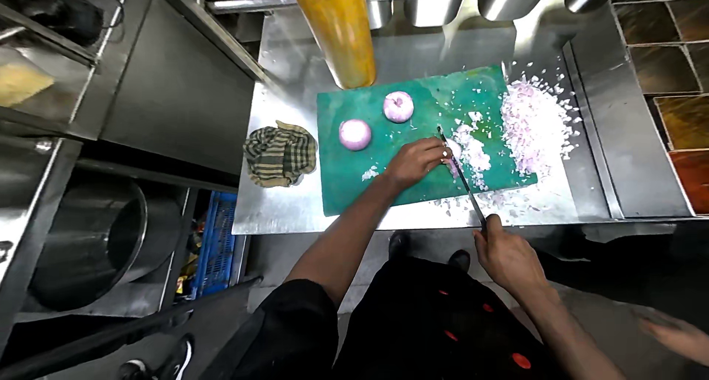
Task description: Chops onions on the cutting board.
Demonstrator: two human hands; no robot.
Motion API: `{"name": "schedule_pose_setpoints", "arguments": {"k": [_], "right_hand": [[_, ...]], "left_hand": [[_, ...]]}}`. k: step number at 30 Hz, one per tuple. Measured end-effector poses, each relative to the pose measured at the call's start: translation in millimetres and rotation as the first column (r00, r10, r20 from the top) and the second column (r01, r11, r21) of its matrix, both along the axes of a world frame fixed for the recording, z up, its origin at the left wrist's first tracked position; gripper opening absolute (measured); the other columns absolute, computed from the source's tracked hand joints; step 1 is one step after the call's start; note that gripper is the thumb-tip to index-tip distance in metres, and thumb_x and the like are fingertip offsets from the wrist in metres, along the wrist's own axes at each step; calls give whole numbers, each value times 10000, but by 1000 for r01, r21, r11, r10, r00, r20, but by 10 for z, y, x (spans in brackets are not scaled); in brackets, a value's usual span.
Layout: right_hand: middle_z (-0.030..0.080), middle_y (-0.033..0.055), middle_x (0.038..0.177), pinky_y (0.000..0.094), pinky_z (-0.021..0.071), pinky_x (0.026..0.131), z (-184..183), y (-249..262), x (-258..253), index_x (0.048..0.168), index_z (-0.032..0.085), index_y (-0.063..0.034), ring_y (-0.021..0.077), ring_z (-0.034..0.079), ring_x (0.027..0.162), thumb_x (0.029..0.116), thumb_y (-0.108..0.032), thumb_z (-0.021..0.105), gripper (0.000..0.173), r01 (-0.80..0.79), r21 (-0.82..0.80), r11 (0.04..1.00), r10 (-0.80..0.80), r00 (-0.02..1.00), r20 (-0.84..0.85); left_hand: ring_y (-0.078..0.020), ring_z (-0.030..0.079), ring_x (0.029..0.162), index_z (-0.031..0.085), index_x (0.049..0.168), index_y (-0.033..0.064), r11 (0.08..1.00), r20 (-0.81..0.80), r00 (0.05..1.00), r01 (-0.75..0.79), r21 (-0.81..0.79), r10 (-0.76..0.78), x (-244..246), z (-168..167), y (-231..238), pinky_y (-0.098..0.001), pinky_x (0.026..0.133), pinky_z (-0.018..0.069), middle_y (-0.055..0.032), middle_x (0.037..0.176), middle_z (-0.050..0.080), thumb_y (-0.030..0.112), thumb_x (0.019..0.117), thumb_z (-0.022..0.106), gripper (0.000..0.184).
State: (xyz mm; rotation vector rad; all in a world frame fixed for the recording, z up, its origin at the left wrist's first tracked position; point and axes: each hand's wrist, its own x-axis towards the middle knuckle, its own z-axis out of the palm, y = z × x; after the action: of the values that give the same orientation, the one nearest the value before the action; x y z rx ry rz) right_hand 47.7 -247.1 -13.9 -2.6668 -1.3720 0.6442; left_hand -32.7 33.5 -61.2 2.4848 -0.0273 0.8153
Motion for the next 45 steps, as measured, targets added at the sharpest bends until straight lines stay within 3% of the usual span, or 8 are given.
{"name": "schedule_pose_setpoints", "arguments": {"k": [10,13,17,21,26,32,40,45], "right_hand": [[670,132,804,519,579,676,-136,-270,-74,1224,539,-63,356,718,774,1080,-371,456,350,2,-136,991,-18,993,-116],[684,142,841,534,578,710,-136,-261,-48,1265,533,-64,360,722,814,1081,-381,435,380,7,-146,989,-25,992,-121],[688,153,884,538,573,754,-43,-227,20,1273,522,-75,372,720,860,1088,-412,425,397,9,-200,980,-43,985,-168],[684,135,837,551,568,693,144,-313,184,1233,568,-110,365,713,792,1065,-469,461,411,-23,-142,990,7,994,-112],[690,155,829,588,564,661,436,-523,389,1210,599,-118,398,710,773,1033,-487,536,414,-78,-140,987,69,995,-66],[659,184,779,614,547,656,798,-1184,732,1240,588,-39,391,676,698,1009,-475,616,495,-53,-116,992,5,924,-382],[677,154,792,571,586,626,523,-1358,705,1257,567,-35,337,691,647,1019,-447,608,477,98,-42,994,-106,871,-480],[664,153,766,561,584,612,387,-1314,642,1240,569,-37,331,681,621,1016,-466,602,485,126,-5,992,-112,863,-492]], "left_hand": [[-249,700,1069,755,1065,37,1000,-36,999,6,14,-6,-3,23,-21,-362,964,576,-148,1104,715,125,995,662,146],[-273,633,1140,764,1178,130,994,-161,983,100,51,-91,62,139,52,-390,1010,526,-125,1228,681,186,998,662,214],[-299,554,1289,787,1099,210,938,-437,879,293,184,-189,259,398,146,-506,1043,448,-15,1209,720,242,1004,643,175],[-259,586,1258,782,1096,187,902,-568,792,390,187,-224,391,541,204,-492,1029,463,-4,1167,733,245,1015,634,179],[-253,623,1212,786,1057,175,887,-558,792,416,201,-245,429,533,194,-481,992,494,-23,1157,738,240,1002,657,155],[-265,653,1173,793,1077,138,922,-555,792,372,107,-255,411,548,281,-468,1007,513,-63,1148,742,195,1003,651,169],[-257,699,1055,783,1119,126,933,-865,457,359,-33,-207,934,1004,455,-525,977,533,-83,1089,752,213,955,744,190],[-287,656,1135,762,1140,112,907,-830,512,420,16,-222,1109,859,528,-528,1030,507,-116,1171,704,182,890,808,263]]}}
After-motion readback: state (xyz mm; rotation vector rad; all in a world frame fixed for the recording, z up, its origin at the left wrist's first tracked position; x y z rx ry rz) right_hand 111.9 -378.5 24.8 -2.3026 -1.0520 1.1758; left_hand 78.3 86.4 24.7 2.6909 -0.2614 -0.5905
